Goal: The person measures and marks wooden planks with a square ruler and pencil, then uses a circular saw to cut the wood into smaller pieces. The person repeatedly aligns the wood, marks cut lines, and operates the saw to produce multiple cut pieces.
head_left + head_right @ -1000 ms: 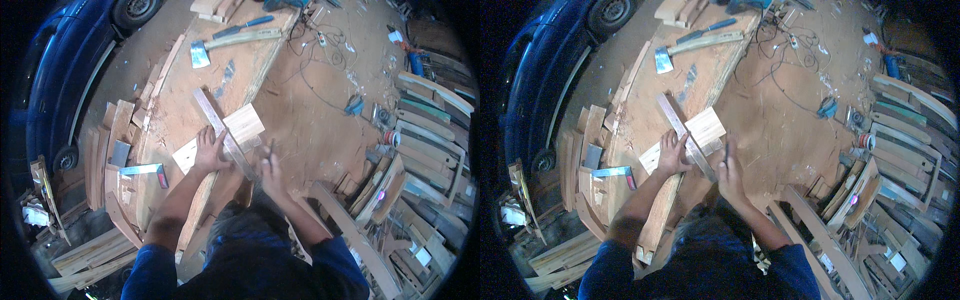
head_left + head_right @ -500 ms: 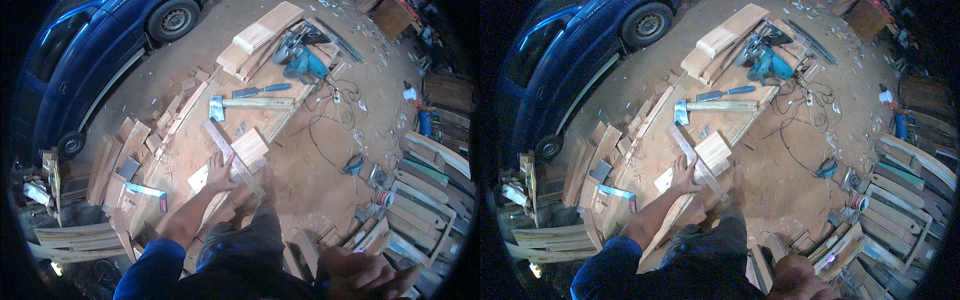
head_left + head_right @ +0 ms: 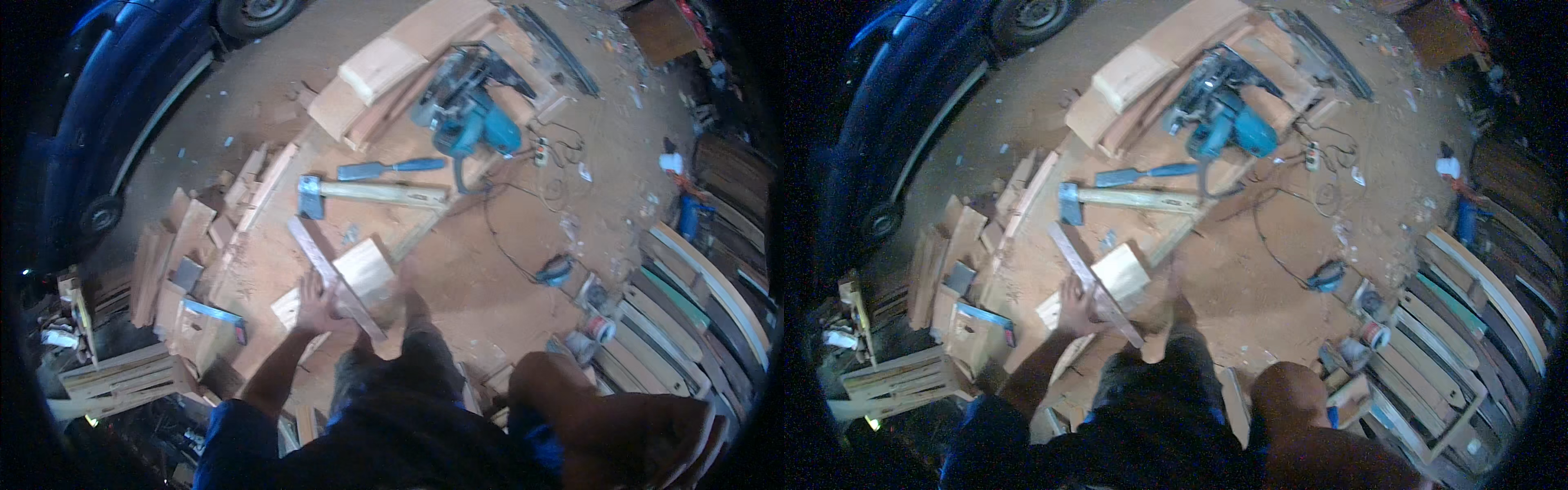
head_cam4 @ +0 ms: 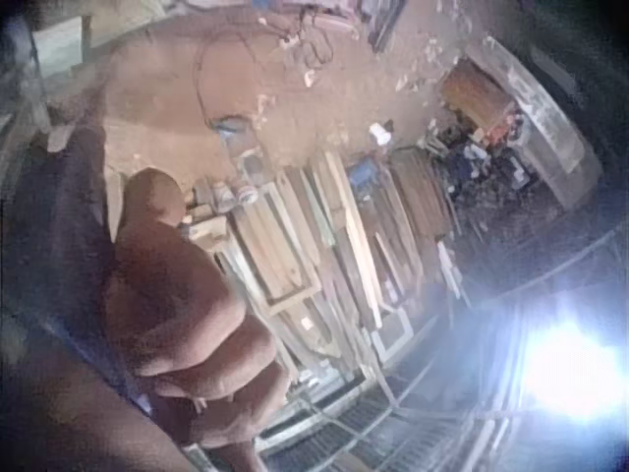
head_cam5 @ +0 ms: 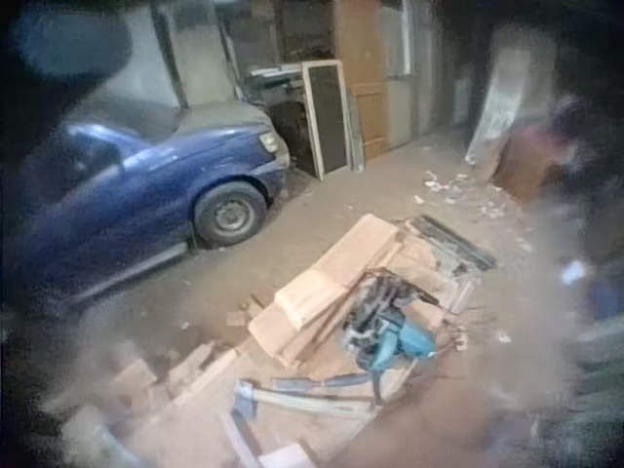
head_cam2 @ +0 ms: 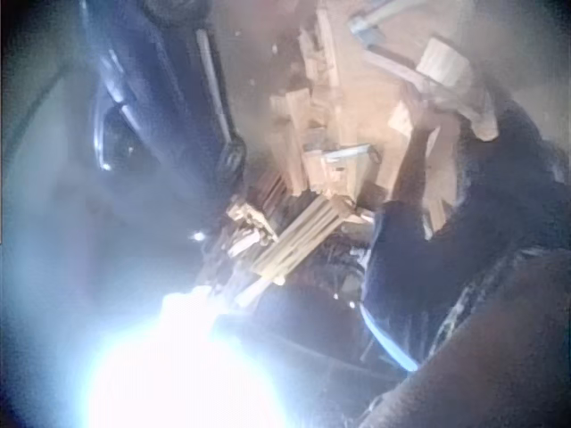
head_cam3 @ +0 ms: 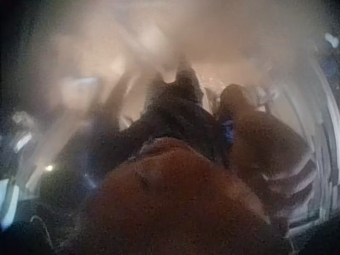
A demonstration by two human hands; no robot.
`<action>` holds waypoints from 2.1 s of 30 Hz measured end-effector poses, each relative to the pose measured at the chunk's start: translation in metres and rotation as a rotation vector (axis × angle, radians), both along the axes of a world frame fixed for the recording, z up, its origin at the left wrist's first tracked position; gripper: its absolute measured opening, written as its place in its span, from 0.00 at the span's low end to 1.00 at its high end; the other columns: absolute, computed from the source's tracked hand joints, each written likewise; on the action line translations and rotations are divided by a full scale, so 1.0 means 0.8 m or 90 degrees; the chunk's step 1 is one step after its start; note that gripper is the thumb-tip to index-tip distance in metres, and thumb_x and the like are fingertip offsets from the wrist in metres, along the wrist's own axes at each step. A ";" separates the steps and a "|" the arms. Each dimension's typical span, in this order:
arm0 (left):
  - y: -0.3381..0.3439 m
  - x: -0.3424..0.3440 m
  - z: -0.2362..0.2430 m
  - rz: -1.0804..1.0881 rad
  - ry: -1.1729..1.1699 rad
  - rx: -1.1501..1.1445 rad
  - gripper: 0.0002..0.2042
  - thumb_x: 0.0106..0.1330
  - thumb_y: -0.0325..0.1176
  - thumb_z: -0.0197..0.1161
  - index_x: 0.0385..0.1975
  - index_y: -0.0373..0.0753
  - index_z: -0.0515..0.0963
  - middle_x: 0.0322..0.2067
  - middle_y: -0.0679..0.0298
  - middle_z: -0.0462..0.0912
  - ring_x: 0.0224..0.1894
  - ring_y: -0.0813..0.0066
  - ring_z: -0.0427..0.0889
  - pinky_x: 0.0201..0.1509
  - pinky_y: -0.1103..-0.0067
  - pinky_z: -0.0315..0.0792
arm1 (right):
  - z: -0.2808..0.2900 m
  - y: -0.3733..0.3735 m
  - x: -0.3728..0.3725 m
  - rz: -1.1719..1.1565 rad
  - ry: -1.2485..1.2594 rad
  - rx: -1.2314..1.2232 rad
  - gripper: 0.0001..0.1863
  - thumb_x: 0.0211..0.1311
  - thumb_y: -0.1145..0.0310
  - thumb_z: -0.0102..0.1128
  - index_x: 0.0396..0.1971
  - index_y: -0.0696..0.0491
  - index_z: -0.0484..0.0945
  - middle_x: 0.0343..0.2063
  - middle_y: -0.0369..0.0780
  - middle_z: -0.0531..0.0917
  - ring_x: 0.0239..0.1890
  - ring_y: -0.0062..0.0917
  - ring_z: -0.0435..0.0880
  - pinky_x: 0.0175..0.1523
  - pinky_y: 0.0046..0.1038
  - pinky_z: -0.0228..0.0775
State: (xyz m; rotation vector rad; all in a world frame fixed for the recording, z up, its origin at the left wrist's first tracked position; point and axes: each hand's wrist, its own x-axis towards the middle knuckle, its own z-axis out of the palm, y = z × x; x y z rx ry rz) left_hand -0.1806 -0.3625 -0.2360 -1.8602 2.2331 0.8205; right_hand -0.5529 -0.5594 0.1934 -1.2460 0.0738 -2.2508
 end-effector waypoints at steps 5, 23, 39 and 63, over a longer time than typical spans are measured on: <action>-0.014 -0.011 0.045 0.062 0.004 -0.093 0.50 0.54 0.64 0.74 0.74 0.42 0.64 0.74 0.29 0.48 0.77 0.24 0.45 0.78 0.40 0.42 | -0.157 -0.084 0.000 -0.227 0.439 0.543 0.21 0.75 0.57 0.58 0.48 0.62 0.84 0.46 0.44 0.88 0.46 0.35 0.86 0.52 0.33 0.77; -0.492 -0.300 0.184 0.641 0.918 0.484 0.53 0.66 0.79 0.43 0.77 0.36 0.58 0.78 0.49 0.53 0.80 0.51 0.50 0.78 0.57 0.55 | -0.383 -0.189 -0.096 -0.113 0.968 0.825 0.23 0.67 0.51 0.66 0.44 0.59 0.85 0.35 0.53 0.88 0.42 0.47 0.88 0.50 0.42 0.77; -0.588 -0.348 0.237 0.581 0.765 0.473 0.52 0.64 0.81 0.41 0.77 0.43 0.59 0.76 0.45 0.60 0.77 0.46 0.58 0.75 0.49 0.54 | -0.373 -0.187 -0.015 0.615 -0.217 0.972 0.15 0.76 0.52 0.58 0.40 0.50 0.77 0.25 0.29 0.78 0.22 0.12 0.71 0.24 0.17 0.62; -0.628 -0.352 0.131 0.590 0.911 0.429 0.40 0.68 0.68 0.56 0.67 0.38 0.74 0.65 0.50 0.75 0.66 0.56 0.72 0.67 0.58 0.67 | -0.348 -0.189 0.007 0.035 0.600 0.906 0.09 0.68 0.69 0.63 0.40 0.59 0.77 0.31 0.43 0.83 0.30 0.36 0.82 0.37 0.37 0.74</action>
